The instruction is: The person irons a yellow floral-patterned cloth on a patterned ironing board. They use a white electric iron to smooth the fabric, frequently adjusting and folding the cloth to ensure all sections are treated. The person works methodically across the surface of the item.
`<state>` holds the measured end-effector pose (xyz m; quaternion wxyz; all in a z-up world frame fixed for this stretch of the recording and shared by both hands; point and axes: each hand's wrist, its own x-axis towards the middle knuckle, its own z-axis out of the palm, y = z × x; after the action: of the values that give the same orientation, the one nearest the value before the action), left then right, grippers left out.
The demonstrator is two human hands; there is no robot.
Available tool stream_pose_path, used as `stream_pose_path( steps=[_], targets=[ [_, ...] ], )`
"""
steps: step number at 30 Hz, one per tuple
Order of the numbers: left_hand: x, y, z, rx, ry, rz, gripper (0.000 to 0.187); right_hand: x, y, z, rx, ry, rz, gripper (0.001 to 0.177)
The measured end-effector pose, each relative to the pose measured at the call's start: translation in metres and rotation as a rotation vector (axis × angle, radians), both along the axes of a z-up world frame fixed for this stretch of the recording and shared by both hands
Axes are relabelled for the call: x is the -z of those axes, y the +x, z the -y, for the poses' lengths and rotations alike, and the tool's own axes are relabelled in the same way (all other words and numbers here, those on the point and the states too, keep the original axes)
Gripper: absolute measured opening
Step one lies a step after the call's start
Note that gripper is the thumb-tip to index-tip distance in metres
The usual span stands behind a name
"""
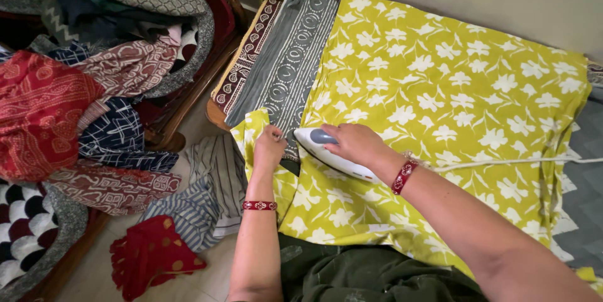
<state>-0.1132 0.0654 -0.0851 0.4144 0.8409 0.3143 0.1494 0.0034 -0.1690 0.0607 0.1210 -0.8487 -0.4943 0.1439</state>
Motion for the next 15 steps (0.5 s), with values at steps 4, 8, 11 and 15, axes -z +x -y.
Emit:
stream_pose_path(
  steps=[4,8,11,15],
  targets=[
    [-0.015,0.017,-0.004,0.070,-0.134,0.188,0.027,-0.003,-0.002,0.008,-0.026,-0.013,0.006,0.054],
    [-0.020,0.055,0.000,0.243,-0.235,0.147,0.029,-0.005,0.001,0.022,0.087,0.013,0.024,0.053],
    [-0.023,0.065,0.001,0.256,-0.032,0.027,0.022,-0.007,0.003,0.032,0.009,-0.076,-0.005,0.054],
    [-0.025,0.068,0.002,0.162,0.032,-0.148,0.025,-0.003,0.011,0.038,0.080,-0.041,-0.012,0.053]
  ],
)
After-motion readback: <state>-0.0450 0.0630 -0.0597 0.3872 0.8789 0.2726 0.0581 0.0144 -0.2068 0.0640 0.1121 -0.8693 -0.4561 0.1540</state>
